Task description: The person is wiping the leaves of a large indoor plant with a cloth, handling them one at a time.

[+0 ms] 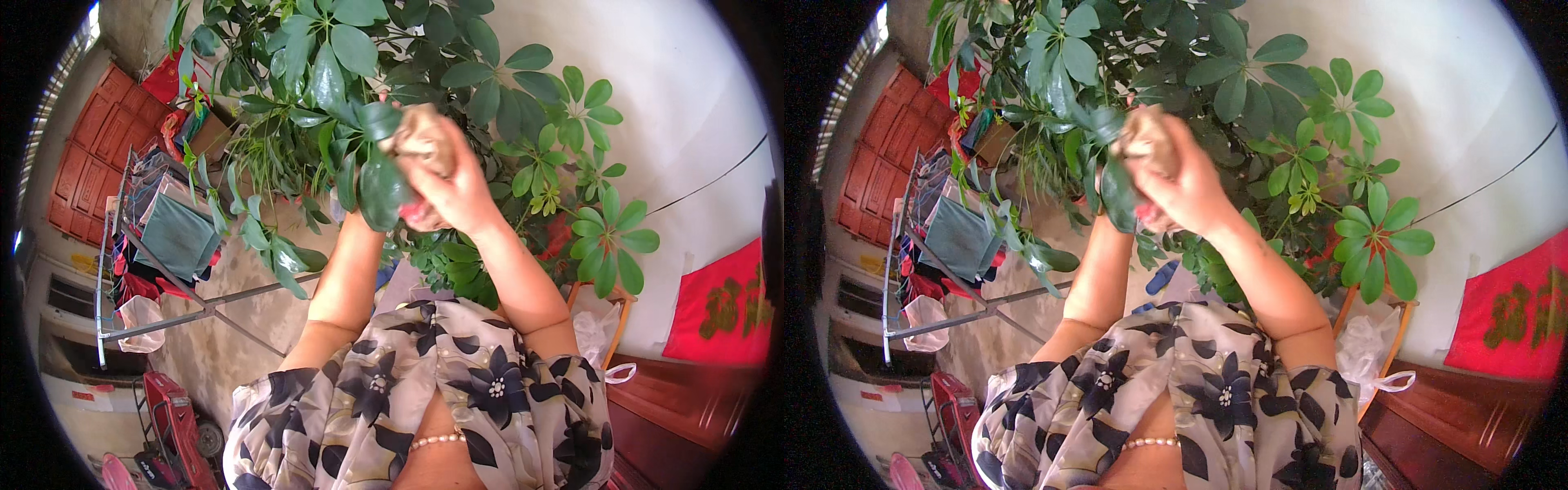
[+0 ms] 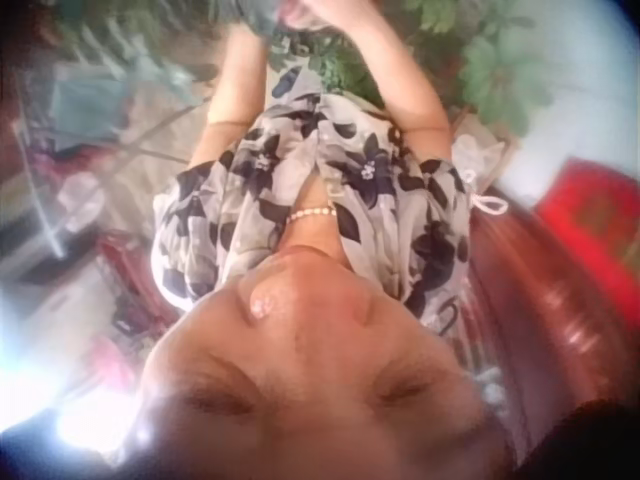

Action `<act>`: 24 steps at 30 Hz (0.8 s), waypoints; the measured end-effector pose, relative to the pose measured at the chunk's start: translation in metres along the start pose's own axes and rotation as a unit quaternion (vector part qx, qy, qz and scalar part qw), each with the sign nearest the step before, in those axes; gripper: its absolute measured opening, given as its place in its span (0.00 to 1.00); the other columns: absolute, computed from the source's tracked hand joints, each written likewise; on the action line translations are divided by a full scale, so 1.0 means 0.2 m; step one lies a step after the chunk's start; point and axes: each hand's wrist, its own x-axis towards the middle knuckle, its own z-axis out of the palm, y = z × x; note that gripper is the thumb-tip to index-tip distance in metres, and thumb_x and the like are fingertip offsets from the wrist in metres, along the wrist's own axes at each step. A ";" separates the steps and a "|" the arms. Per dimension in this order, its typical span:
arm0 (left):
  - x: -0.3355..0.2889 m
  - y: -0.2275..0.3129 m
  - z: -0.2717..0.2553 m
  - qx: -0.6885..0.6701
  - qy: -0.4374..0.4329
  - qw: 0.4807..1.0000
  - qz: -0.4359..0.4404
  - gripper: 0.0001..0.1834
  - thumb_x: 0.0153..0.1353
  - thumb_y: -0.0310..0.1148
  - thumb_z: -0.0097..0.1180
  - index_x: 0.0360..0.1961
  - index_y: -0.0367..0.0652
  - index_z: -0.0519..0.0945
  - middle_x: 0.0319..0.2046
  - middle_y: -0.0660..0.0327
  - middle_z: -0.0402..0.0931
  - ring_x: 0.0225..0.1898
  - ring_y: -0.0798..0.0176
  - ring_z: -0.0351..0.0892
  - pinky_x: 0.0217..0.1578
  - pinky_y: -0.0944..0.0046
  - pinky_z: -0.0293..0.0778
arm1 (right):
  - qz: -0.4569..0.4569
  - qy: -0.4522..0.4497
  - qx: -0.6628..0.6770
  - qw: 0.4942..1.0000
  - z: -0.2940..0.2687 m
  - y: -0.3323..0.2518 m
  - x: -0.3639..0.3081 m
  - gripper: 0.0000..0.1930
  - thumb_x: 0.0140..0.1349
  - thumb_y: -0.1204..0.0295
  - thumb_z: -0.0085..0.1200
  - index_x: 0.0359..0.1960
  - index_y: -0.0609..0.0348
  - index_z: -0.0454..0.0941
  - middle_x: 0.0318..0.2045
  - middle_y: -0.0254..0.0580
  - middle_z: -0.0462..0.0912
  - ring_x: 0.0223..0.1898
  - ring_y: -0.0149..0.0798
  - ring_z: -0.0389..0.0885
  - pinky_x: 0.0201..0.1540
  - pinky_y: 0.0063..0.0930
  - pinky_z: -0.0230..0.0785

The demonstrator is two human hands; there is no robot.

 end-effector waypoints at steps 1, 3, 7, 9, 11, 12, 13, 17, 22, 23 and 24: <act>0.00 -0.01 0.01 -0.112 0.005 0.993 -0.036 0.21 0.62 0.41 0.49 0.53 0.42 0.67 0.43 0.56 0.72 0.44 0.63 0.73 0.45 0.63 0.72 | 0.003 -0.058 -0.022 0.998 0.03 0.00 0.03 0.27 0.52 0.71 0.58 0.55 0.60 0.65 0.42 0.47 0.78 0.44 0.37 0.78 0.49 0.29 0.68; 0.04 -0.01 0.07 -0.130 0.076 0.988 0.023 0.19 0.61 0.39 0.49 0.50 0.42 0.69 0.41 0.58 0.72 0.43 0.62 0.72 0.48 0.58 0.70 | 0.011 -0.161 -0.090 0.983 0.14 -0.05 0.03 0.27 0.51 0.68 0.59 0.54 0.59 0.66 0.38 0.49 0.79 0.40 0.41 0.80 0.46 0.31 0.70; 0.18 0.00 0.19 -0.165 0.215 0.955 0.122 0.15 0.59 0.36 0.50 0.46 0.43 0.72 0.37 0.61 0.71 0.41 0.61 0.70 0.54 0.47 0.65 | 0.007 -0.234 -0.178 0.956 0.26 -0.06 0.04 0.25 0.49 0.72 0.59 0.50 0.63 0.67 0.39 0.49 0.77 0.37 0.47 0.78 0.40 0.31 0.70; 0.20 -0.01 -0.03 -0.203 0.040 0.969 0.133 0.18 0.60 0.36 0.48 0.51 0.42 0.69 0.44 0.59 0.70 0.50 0.58 0.66 0.58 0.40 0.56 | 0.032 -0.258 -0.178 0.949 0.32 -0.04 0.03 0.27 0.48 0.72 0.59 0.52 0.62 0.67 0.41 0.49 0.77 0.37 0.47 0.78 0.39 0.32 0.70; 0.27 0.03 -0.12 -0.249 -0.054 0.960 0.114 0.20 0.64 0.37 0.41 0.56 0.44 0.66 0.51 0.57 0.67 0.56 0.55 0.63 0.60 0.35 0.51 | 0.007 -0.254 -0.184 0.949 0.33 -0.02 0.02 0.28 0.47 0.73 0.59 0.53 0.61 0.67 0.42 0.48 0.77 0.37 0.46 0.78 0.39 0.32 0.70; 0.32 0.05 -0.14 -0.281 -0.057 0.953 0.094 0.20 0.66 0.39 0.36 0.58 0.48 0.64 0.54 0.56 0.66 0.58 0.53 0.61 0.60 0.34 0.50 | 0.012 -0.251 -0.180 0.951 0.32 -0.04 0.02 0.29 0.47 0.73 0.59 0.53 0.61 0.67 0.42 0.47 0.77 0.36 0.44 0.79 0.39 0.32 0.71; 0.35 0.05 -0.14 -0.312 -0.059 0.945 0.074 0.21 0.69 0.40 0.31 0.60 0.51 0.63 0.57 0.55 0.64 0.61 0.51 0.59 0.60 0.33 0.49 | 0.019 -0.246 -0.176 0.953 0.32 -0.04 0.02 0.29 0.46 0.74 0.60 0.54 0.61 0.67 0.42 0.47 0.77 0.35 0.44 0.79 0.39 0.31 0.71; 0.42 0.05 -0.06 -0.239 -0.152 0.954 0.094 0.26 0.67 0.46 0.34 0.64 0.52 0.55 0.60 0.58 0.61 0.62 0.52 0.57 0.60 0.36 0.53 | 0.086 -0.251 -0.127 0.956 0.32 -0.10 0.01 0.28 0.47 0.77 0.58 0.54 0.61 0.67 0.41 0.46 0.77 0.34 0.39 0.80 0.36 0.29 0.72; 0.45 0.06 -0.07 0.342 -0.088 0.913 0.202 0.30 0.64 0.49 0.42 0.65 0.54 0.54 0.64 0.61 0.55 0.64 0.51 0.53 0.58 0.37 0.58 | 0.002 -0.253 -0.073 0.965 0.33 -0.11 -0.02 0.26 0.49 0.80 0.57 0.52 0.62 0.67 0.41 0.46 0.76 0.30 0.36 0.80 0.31 0.27 0.72; 0.41 0.06 -0.08 0.233 -0.067 0.957 0.158 0.31 0.63 0.49 0.44 0.65 0.53 0.53 0.63 0.59 0.55 0.64 0.51 0.54 0.59 0.39 0.58 | 0.014 -0.268 -0.100 0.958 0.32 -0.12 -0.05 0.25 0.48 0.79 0.58 0.50 0.63 0.69 0.39 0.47 0.76 0.32 0.38 0.80 0.32 0.28 0.72; 0.38 0.09 -0.07 0.158 -0.059 0.977 0.130 0.31 0.63 0.49 0.43 0.65 0.52 0.53 0.64 0.59 0.55 0.64 0.51 0.53 0.59 0.40 0.58 | -0.013 -0.260 -0.107 0.960 0.30 -0.15 -0.07 0.24 0.47 0.78 0.60 0.49 0.63 0.69 0.39 0.47 0.76 0.33 0.39 0.80 0.34 0.29 0.72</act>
